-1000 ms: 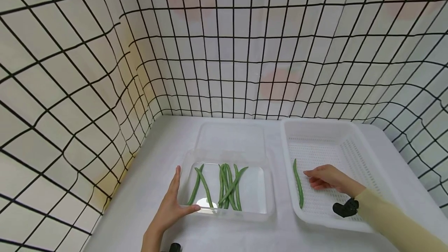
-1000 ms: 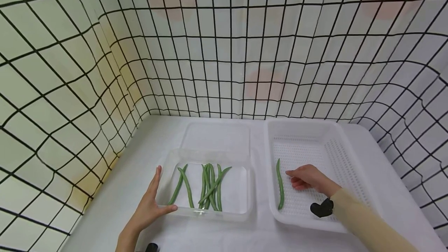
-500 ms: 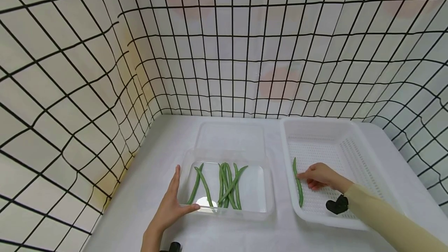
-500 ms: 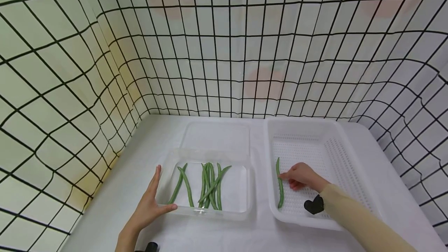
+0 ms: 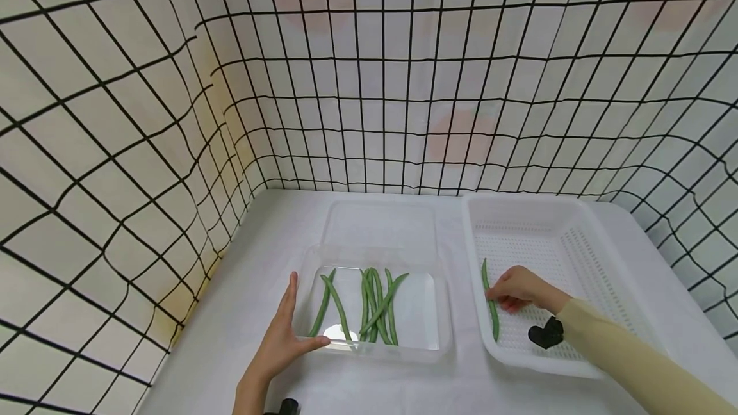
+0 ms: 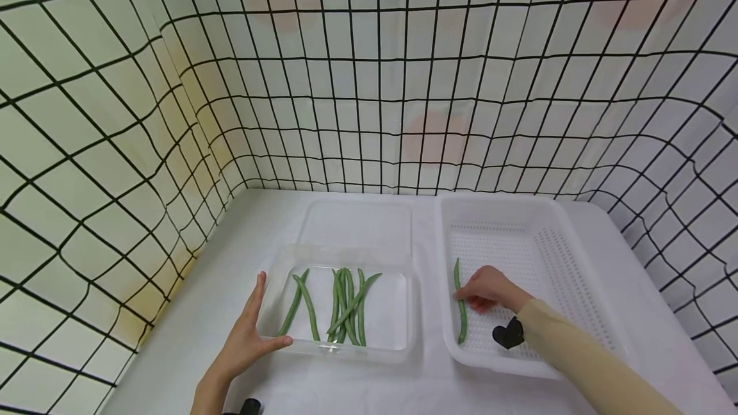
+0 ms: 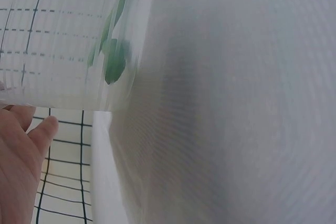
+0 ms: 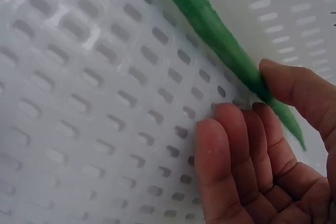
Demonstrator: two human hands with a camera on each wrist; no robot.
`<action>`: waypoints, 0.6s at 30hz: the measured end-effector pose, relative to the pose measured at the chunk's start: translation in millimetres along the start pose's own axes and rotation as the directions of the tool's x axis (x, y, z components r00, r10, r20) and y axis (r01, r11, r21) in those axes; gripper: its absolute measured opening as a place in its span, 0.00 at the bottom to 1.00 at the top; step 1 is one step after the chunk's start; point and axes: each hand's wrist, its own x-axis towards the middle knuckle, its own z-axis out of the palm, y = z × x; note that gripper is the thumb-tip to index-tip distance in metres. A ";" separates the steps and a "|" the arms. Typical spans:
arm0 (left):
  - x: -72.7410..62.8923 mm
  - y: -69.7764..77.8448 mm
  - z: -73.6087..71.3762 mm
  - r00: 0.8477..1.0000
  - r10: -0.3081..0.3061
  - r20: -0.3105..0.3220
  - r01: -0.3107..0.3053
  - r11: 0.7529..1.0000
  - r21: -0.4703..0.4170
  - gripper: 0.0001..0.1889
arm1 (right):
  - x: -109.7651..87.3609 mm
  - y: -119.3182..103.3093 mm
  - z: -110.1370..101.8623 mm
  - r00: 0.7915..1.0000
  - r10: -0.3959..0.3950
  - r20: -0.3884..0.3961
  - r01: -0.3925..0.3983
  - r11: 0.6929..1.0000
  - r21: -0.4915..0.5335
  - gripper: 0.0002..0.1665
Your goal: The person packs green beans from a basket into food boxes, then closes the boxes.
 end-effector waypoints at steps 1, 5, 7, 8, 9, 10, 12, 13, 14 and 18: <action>-0.3 0.0 -0.3 1.000 0.000 0.000 0.000 1.000 -0.001 0.71 | 0.6 -0.6 0.6 1.000 -0.005 0.004 0.005 1.000 0.001 0.13; -0.6 0.3 -0.4 1.000 0.003 0.001 -0.003 1.000 -0.002 0.71 | 1.5 -0.7 1.1 1.000 0.017 0.014 -0.018 0.999 0.036 0.11; -0.4 0.5 -0.1 1.000 0.006 0.000 -0.006 1.000 -0.003 0.71 | 1.7 0.3 0.0 0.999 0.040 0.025 -0.041 0.996 0.074 0.11; -0.5 0.7 -0.1 1.000 0.005 -0.001 -0.005 1.000 -0.003 0.71 | 1.6 0.6 -1.0 0.998 0.052 0.031 -0.055 0.994 0.098 0.11; -0.6 1.0 -0.1 1.000 0.002 -0.001 -0.002 1.000 -0.002 0.71 | 1.3 1.3 -2.1 0.998 0.059 0.039 -0.063 0.991 0.120 0.11; -0.6 1.2 -0.2 1.000 0.001 -0.001 -0.001 1.000 -0.001 0.71 | 1.0 1.9 -3.1 0.997 0.067 0.041 -0.072 0.988 0.139 0.11; -0.7 1.6 -0.4 1.000 0.000 -0.002 0.000 1.000 -0.001 0.70 | -0.1 2.7 -5.3 0.996 0.076 0.051 -0.083 0.982 0.169 0.11; -0.8 1.8 -0.6 1.000 -0.002 -0.002 0.002 1.000 -0.001 0.70 | -1.0 3.2 -6.6 0.996 0.071 0.056 -0.080 0.981 0.179 0.11; -0.7 2.2 -0.7 1.000 -0.003 -0.001 0.003 1.000 -0.002 0.70 | -1.3 4.2 -7.7 0.996 0.073 0.056 -0.083 0.978 0.192 0.11; -0.1 2.2 -1.0 1.000 0.000 0.000 0.000 1.000 -0.002 0.70 | -2.2 7.0 -14.2 0.996 0.064 0.058 -0.076 0.969 0.236 0.12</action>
